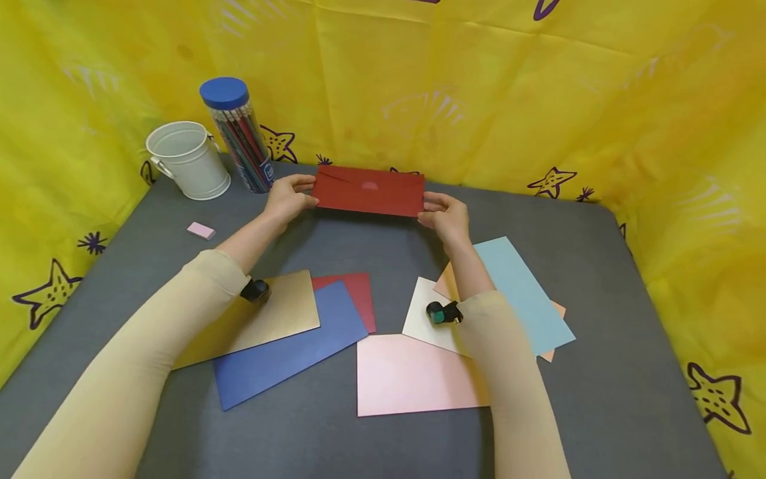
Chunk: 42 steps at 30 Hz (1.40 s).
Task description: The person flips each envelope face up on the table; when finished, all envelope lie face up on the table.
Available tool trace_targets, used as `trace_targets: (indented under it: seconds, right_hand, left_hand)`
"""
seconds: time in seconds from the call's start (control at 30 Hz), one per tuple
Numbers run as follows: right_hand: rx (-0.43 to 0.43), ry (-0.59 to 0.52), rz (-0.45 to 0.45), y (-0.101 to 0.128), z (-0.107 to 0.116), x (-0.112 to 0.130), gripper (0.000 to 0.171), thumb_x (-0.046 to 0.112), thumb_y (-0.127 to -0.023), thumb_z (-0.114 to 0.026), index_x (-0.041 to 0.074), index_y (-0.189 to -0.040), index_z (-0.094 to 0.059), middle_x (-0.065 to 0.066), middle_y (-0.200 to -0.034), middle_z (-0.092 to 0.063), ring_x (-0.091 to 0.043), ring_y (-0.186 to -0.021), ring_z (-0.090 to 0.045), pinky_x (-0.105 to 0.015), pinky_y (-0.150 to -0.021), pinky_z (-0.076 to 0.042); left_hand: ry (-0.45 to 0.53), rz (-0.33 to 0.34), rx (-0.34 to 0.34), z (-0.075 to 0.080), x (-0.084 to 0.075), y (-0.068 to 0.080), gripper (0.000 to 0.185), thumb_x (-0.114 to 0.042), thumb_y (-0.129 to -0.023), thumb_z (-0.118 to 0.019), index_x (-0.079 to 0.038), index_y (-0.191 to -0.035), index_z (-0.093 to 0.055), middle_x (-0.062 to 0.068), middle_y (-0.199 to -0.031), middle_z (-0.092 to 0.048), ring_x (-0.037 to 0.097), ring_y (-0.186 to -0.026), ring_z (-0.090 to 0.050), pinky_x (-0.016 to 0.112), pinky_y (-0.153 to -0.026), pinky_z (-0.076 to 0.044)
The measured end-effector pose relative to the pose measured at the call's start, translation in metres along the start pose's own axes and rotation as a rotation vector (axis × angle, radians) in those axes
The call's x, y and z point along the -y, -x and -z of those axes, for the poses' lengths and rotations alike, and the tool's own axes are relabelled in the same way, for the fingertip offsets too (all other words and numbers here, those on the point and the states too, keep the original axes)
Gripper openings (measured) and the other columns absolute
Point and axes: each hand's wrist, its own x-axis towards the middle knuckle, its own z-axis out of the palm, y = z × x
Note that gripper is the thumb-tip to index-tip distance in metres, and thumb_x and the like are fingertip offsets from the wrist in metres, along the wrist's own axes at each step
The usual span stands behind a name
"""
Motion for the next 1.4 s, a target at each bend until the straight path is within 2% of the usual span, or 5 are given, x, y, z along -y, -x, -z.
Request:
trace_targets:
  seconds: [0.23, 0.43, 0.67, 0.93, 1.4]
  right_hand:
    - [-0.04, -0.116, -0.088, -0.015, -0.018, -0.003, 0.054, -0.013, -0.087, -0.061, -0.004, -0.14, -0.051, -0.004, -0.098, -0.06, -0.006, -0.066, -0.068, -0.02, -0.072, -0.059]
    - [-0.075, -0.153, -0.14, -0.022, -0.028, -0.007, 0.053, -0.016, -0.085, -0.061, -0.005, -0.137, -0.054, -0.007, -0.1, -0.057, -0.006, -0.061, -0.065, -0.018, -0.066, -0.058]
    - [-0.139, -0.039, -0.159, -0.026, -0.032, -0.012, 0.046, -0.01, -0.084, -0.068, -0.001, -0.129, -0.063, -0.005, -0.093, -0.065, -0.002, -0.06, -0.063, -0.014, -0.062, -0.055]
    - [-0.142, 0.015, -0.126, -0.024, -0.035, -0.012, 0.043, -0.011, -0.085, -0.065, -0.002, -0.127, -0.064, -0.021, -0.127, -0.066, -0.002, -0.067, -0.066, -0.016, -0.066, -0.057]
    - [-0.172, 0.075, -0.115, -0.022, -0.037, -0.012, 0.033, -0.004, -0.09, -0.065, -0.001, -0.122, -0.068, -0.019, -0.127, -0.067, -0.007, -0.078, -0.067, -0.017, -0.068, -0.058]
  left_hand:
    - [-0.077, 0.032, -0.101, -0.001, 0.003, -0.01, 0.05, 0.005, -0.084, -0.067, -0.002, -0.133, -0.06, 0.017, -0.132, -0.063, 0.029, -0.122, -0.058, 0.036, -0.101, -0.05]
    - [-0.13, 0.046, -0.112, 0.0, 0.005, -0.014, 0.048, 0.006, -0.083, -0.064, 0.0, -0.13, -0.062, 0.018, -0.131, -0.065, 0.03, -0.128, -0.051, 0.037, -0.108, -0.044]
    - [-0.153, 0.07, -0.097, 0.0, 0.009, -0.013, 0.046, 0.004, -0.083, -0.063, -0.001, -0.128, -0.063, 0.017, -0.134, -0.063, 0.032, -0.134, -0.047, 0.038, -0.113, -0.039]
    - [-0.191, 0.052, -0.1, 0.001, 0.011, -0.013, 0.043, 0.001, -0.082, -0.06, -0.002, -0.125, -0.066, 0.016, -0.135, -0.062, 0.034, -0.136, -0.043, 0.04, -0.114, -0.038]
    - [-0.322, 0.001, -0.059, 0.003, 0.008, -0.012, 0.038, -0.01, -0.089, -0.057, 0.002, -0.124, -0.065, 0.02, -0.133, -0.063, 0.037, -0.131, -0.047, 0.042, -0.116, -0.035]
